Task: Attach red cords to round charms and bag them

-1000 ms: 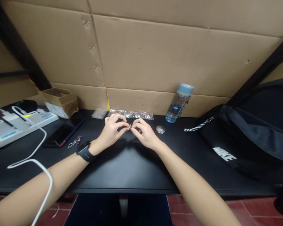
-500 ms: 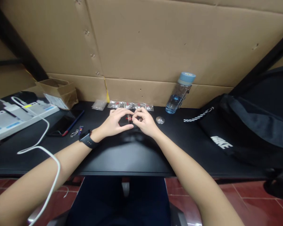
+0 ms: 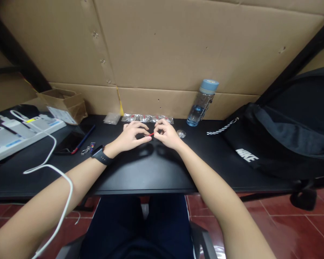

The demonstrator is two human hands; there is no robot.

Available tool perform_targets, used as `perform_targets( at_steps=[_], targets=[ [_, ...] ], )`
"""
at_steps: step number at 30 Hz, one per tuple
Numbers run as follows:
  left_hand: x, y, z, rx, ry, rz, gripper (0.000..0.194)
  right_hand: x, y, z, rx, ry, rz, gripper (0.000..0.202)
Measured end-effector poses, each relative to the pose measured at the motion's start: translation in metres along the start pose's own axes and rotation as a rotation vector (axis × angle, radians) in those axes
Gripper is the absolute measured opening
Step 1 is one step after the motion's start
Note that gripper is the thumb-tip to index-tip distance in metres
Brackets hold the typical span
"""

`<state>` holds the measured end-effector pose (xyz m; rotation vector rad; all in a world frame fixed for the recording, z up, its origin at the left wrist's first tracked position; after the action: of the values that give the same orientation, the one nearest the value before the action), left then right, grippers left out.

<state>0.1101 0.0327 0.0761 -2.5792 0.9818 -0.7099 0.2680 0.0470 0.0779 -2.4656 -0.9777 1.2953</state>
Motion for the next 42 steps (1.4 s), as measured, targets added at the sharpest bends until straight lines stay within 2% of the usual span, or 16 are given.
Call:
perform_targets(
  at_steps=[5,11,13,15,18,21,24,27,31,34,38,42],
  targets=[
    [-0.001,0.000,0.007,-0.049,0.031,-0.006,0.026,-0.005,0.001,-0.003,-0.027,0.068,-0.058,0.009],
    [-0.005,0.001,0.013,-0.045,0.096,-0.045,0.015,-0.015,0.002,0.006,-0.137,0.142,-0.160,0.011],
    [-0.006,0.001,0.015,-0.046,0.110,-0.051,0.012,-0.014,0.000,0.001,-0.170,0.179,-0.174,0.015],
    [-0.006,0.002,0.017,-0.061,0.118,-0.063,0.009,-0.004,0.000,-0.020,-0.124,0.259,-0.130,0.018],
    [-0.007,0.000,0.024,-0.071,0.127,-0.088,0.011,0.030,0.007,-0.069,-0.001,0.438,0.072,0.019],
    [-0.011,-0.004,0.031,0.001,0.088,-0.153,0.015,0.072,0.023,-0.101,-0.090,0.500,0.309,0.048],
    [-0.017,-0.009,0.034,0.049,0.029,-0.202,0.018,0.101,0.036,-0.110,-0.171,0.457,0.458,0.064],
    [-0.025,-0.011,0.021,0.090,0.010,-0.229,0.023,0.108,0.036,-0.102,-0.236,0.404,0.448,0.062],
    [-0.043,-0.007,-0.022,0.145,0.000,-0.177,0.027,0.105,0.030,-0.092,-0.275,0.408,0.405,0.049],
    [-0.066,-0.001,-0.039,-0.028,-0.023,-0.097,0.026,0.102,0.029,-0.092,-0.278,0.419,0.402,0.044],
    [-0.094,0.011,-0.035,-0.291,0.003,-0.110,0.027,0.100,0.030,-0.093,-0.283,0.406,0.398,0.040],
    [-0.094,0.010,-0.021,-0.320,0.033,-0.191,0.032,0.103,0.031,-0.095,-0.287,0.394,0.408,0.040]
  ],
)
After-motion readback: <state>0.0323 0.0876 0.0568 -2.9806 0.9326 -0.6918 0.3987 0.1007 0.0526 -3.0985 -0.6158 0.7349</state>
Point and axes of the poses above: each hand's wrist, its own y-axis away from the middle knuckle, its own z-axis out of the palm, x = y × z, the point moved 7 cm from there along -y, towards the middle knuckle, and after that the axes turned 3 degrees about -x, right-handed, at the moved point
